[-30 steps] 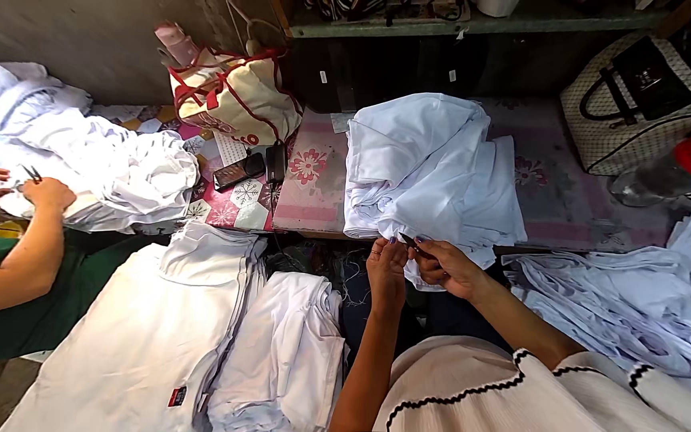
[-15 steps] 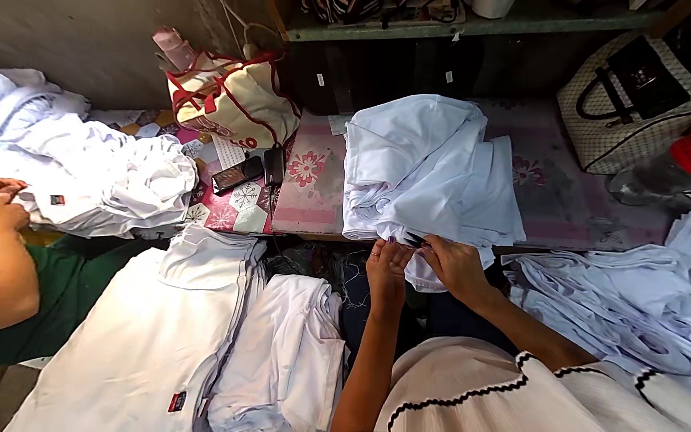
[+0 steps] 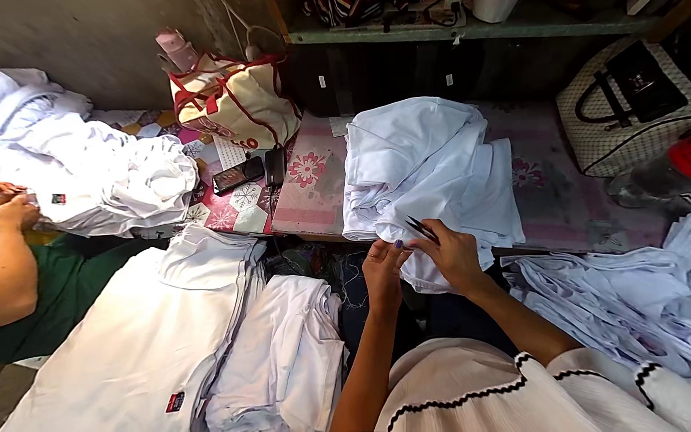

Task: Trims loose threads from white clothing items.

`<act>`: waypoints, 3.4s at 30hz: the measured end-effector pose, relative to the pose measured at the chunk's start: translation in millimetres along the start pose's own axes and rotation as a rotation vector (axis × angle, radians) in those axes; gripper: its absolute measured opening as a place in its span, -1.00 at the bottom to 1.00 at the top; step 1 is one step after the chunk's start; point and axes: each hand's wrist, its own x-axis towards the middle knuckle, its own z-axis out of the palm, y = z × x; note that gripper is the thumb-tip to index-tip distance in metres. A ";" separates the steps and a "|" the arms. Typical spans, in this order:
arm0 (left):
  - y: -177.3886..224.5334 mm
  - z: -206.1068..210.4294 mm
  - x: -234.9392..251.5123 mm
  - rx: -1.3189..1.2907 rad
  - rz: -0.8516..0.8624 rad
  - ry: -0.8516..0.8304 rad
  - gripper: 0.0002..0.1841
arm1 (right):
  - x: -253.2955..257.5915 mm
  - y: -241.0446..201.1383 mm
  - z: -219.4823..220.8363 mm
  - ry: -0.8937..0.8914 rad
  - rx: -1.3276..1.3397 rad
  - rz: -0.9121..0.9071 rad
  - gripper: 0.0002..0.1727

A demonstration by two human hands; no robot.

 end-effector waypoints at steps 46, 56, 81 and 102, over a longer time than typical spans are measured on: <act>-3.2 -37.1 6.9 1.089 0.257 -0.114 -0.52 | -54.8 19.2 -17.3 -0.063 -0.064 0.215 -0.39; -8.0 64.7 34.5 -0.078 -0.359 -0.455 -0.49 | -29.6 46.9 -78.2 0.181 0.243 0.377 -0.53; 56.5 24.1 9.7 1.691 0.164 -0.664 -0.77 | -11.1 54.7 -47.0 -0.059 0.292 0.153 -0.74; -10.0 -0.9 54.1 1.126 0.871 -0.665 -0.81 | -15.6 23.6 -45.0 -0.003 0.210 0.008 -0.85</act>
